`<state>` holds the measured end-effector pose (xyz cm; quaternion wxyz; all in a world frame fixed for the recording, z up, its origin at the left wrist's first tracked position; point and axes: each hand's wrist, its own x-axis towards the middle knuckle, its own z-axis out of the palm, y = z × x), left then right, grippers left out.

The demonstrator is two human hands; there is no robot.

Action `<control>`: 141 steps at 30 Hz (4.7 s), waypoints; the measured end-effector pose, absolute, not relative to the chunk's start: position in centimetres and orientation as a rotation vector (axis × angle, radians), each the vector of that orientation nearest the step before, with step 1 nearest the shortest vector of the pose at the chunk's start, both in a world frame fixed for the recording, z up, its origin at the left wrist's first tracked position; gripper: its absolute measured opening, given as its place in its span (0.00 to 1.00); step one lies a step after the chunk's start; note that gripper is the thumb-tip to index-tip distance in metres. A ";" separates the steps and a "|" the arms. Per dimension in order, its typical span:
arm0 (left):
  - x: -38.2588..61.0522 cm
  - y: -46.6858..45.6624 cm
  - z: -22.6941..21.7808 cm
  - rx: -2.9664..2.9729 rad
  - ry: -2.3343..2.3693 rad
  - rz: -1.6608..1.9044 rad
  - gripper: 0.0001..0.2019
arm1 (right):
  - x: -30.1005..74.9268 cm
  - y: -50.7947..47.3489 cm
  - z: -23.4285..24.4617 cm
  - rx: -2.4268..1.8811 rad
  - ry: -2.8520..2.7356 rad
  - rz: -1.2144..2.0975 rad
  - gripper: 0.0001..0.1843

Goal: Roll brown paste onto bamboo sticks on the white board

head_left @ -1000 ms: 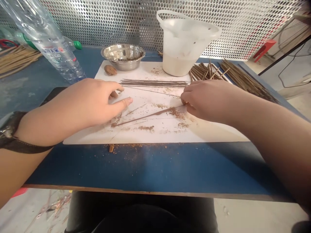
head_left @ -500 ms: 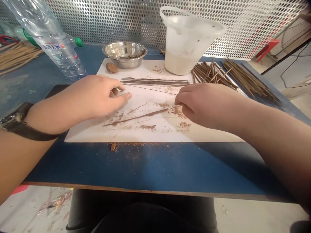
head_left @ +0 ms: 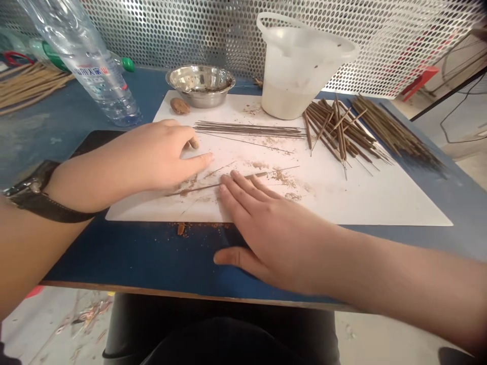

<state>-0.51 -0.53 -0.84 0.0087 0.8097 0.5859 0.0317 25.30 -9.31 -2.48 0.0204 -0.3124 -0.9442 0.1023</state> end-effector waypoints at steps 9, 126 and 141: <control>-0.6 -0.5 -1.0 2.542 1.845 0.096 0.41 | 25.6 -8.9 -2.1 -1.017 -2.906 0.307 0.50; -0.8 -1.3 -0.8 2.650 1.704 0.100 0.34 | 27.2 -8.3 -3.0 -1.163 -2.826 0.224 0.56; -0.1 -1.5 -0.3 2.561 1.791 -0.008 0.39 | 26.9 -7.0 -2.4 -1.173 -2.801 0.212 0.52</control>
